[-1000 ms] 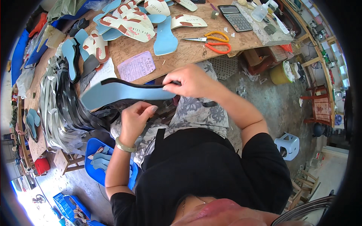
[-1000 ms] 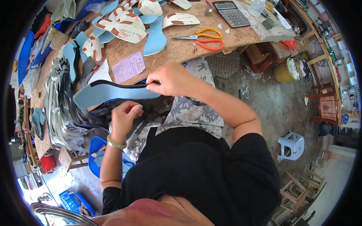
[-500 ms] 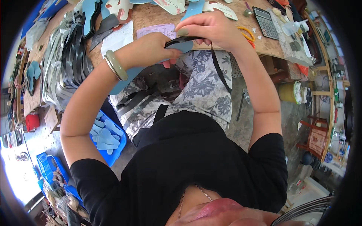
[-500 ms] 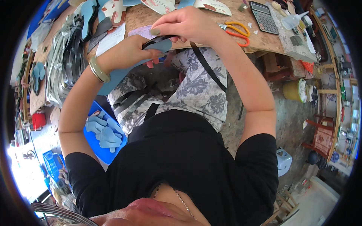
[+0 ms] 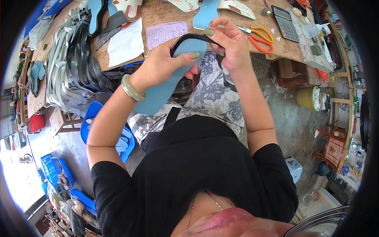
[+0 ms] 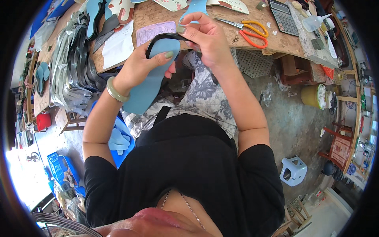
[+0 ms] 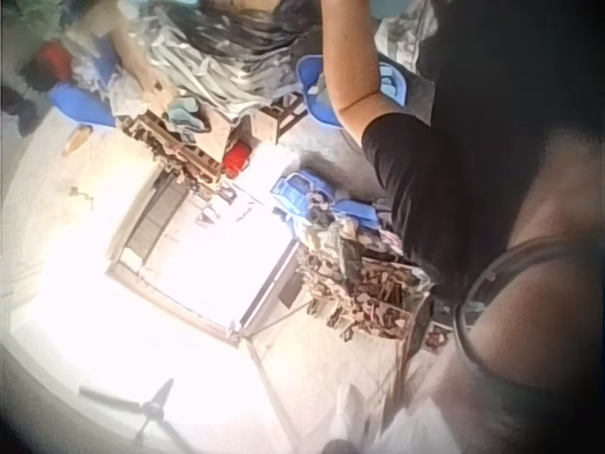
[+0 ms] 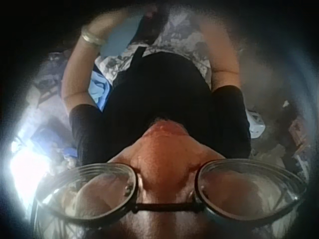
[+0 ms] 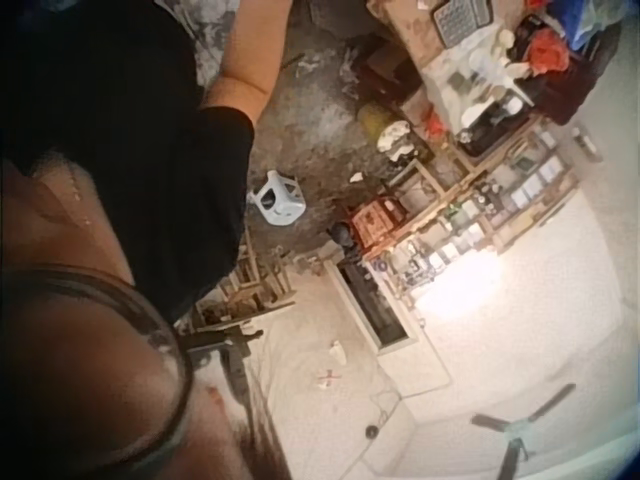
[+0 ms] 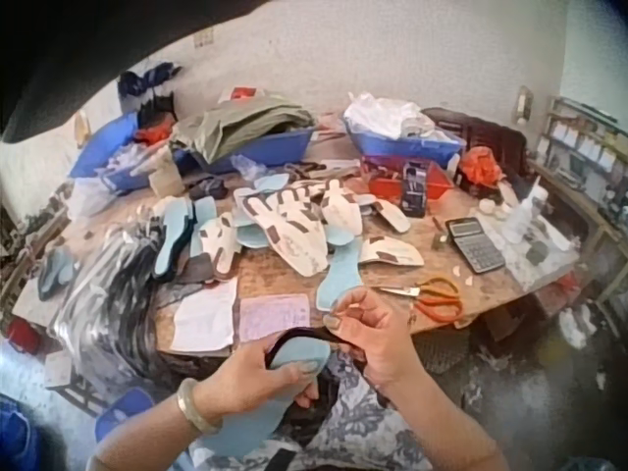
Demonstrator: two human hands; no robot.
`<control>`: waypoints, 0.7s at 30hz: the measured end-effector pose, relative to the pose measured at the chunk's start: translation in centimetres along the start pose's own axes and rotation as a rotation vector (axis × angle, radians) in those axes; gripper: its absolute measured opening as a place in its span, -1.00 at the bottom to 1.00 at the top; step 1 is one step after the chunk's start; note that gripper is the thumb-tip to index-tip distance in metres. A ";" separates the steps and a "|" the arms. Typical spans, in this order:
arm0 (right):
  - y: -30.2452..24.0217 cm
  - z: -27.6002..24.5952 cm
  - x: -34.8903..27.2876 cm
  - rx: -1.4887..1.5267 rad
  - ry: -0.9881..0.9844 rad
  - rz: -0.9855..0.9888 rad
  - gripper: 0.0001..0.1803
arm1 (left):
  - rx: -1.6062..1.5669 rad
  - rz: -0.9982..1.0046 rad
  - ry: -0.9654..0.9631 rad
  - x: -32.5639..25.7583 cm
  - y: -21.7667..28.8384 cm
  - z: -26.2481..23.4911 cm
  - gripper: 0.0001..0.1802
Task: The person applies black adhesive border strips around the edges of shoe insoles by hand, cutting excess strip material with scissors and pressing the edges into place.
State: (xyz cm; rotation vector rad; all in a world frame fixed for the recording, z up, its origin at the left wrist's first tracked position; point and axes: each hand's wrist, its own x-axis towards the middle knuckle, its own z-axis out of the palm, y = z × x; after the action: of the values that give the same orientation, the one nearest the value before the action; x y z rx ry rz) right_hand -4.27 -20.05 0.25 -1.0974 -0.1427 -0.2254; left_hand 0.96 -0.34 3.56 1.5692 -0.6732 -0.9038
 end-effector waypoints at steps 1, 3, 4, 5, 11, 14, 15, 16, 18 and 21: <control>0.5 0.6 -0.1 0.028 0.042 -0.007 -0.85 | -0.077 0.015 0.034 -0.1 -0.3 0.2 -0.68; 1.1 1.5 -0.2 0.077 0.076 -0.021 -0.85 | -0.147 0.026 0.067 0.0 -1.0 0.6 -0.68; 1.3 1.9 -0.3 0.121 0.107 -0.033 -0.85 | -0.195 0.070 0.092 0.1 -1.3 0.7 -0.69; 1.4 2.4 -0.4 0.126 0.125 -0.051 -0.84 | -0.244 0.114 0.117 0.2 -1.6 0.9 -0.70; 1.1 4.0 -0.2 -0.138 0.170 -0.127 -0.82 | -0.393 0.254 0.250 -0.2 -1.8 1.7 -0.69; 1.2 4.9 -0.9 -0.253 0.201 -0.120 -0.81 | -0.412 0.346 0.335 0.0 -2.7 1.2 -0.65; 1.6 5.2 -1.0 -0.248 0.202 -0.119 -0.81 | -0.458 0.364 0.412 -0.2 -2.9 1.2 -0.64; 2.2 5.4 -1.2 -0.221 0.185 -0.175 -0.82 | -0.504 0.380 0.489 -0.3 -3.1 1.2 -0.63; 3.5 5.4 -1.7 -0.191 0.168 -0.228 -0.83 | -0.519 0.433 0.527 -0.2 -3.2 1.3 -0.61; 3.9 5.4 -2.3 -0.584 0.148 -0.276 -0.84 | -0.581 0.539 0.551 -0.2 -2.8 1.6 -0.61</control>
State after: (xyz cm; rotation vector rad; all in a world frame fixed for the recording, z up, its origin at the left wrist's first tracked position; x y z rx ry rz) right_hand -5.52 -13.23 -1.22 -1.6355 -0.0964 -0.6215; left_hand -0.62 -0.50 0.79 0.9646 -0.3543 -0.2023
